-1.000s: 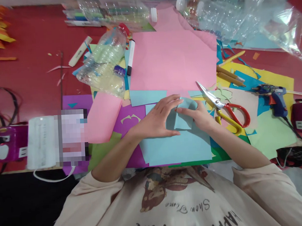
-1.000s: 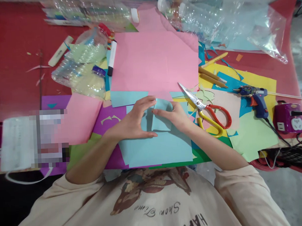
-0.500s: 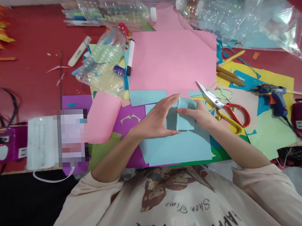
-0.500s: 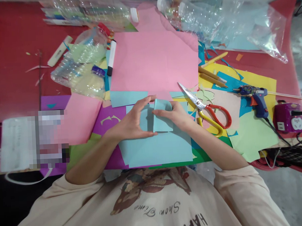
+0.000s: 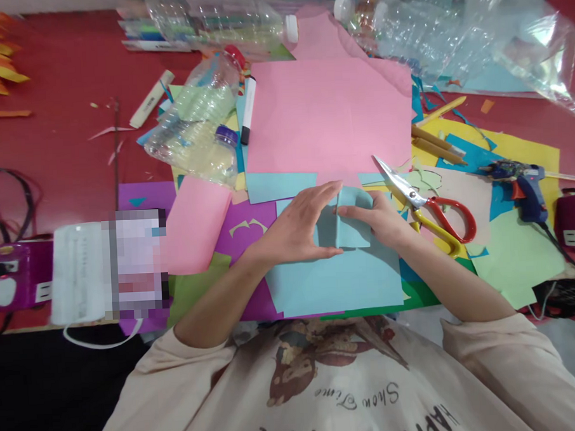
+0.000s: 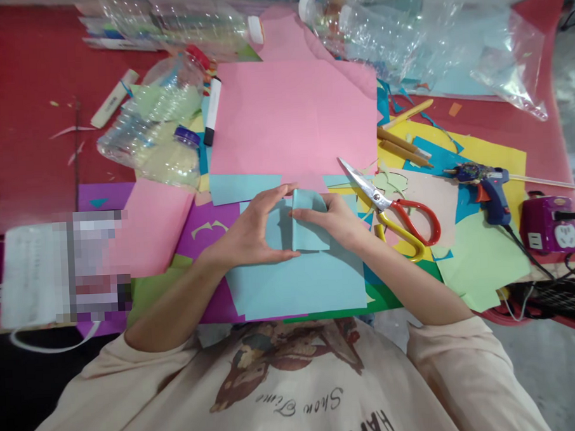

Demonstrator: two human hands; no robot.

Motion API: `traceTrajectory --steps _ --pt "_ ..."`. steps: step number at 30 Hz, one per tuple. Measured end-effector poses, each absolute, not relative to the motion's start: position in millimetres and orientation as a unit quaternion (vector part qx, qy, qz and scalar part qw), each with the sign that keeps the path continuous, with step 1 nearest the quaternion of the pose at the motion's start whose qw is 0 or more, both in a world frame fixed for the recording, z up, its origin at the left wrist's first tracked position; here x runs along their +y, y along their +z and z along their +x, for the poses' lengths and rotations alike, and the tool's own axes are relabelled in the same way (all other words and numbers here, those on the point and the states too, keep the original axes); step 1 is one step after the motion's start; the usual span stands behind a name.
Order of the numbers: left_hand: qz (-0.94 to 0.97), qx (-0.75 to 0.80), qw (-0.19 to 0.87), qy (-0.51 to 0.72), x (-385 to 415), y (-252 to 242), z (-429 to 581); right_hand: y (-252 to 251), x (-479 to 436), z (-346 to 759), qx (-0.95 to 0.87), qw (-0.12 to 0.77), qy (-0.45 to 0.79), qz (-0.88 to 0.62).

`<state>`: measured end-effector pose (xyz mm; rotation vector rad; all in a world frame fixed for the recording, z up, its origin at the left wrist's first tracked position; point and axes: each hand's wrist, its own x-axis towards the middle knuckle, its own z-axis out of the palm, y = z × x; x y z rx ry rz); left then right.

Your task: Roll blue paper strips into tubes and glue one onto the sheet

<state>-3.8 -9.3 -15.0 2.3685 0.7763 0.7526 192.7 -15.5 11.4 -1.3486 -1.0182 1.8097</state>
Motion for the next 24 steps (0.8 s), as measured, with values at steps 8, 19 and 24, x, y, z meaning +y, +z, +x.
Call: traceTrajectory --steps 8,19,24 --pt "0.878 0.319 0.197 0.297 -7.1 -15.0 -4.2 6.4 -17.5 191.7 -0.389 0.333 0.688 -0.515" --pt "0.906 0.316 0.088 0.268 -8.9 -17.4 4.1 11.7 -14.6 185.7 -0.515 0.292 0.543 -0.595" --pt "0.905 0.315 0.082 0.274 -10.4 -17.6 4.4 10.7 -14.9 186.5 -0.505 0.306 0.58 -0.562"
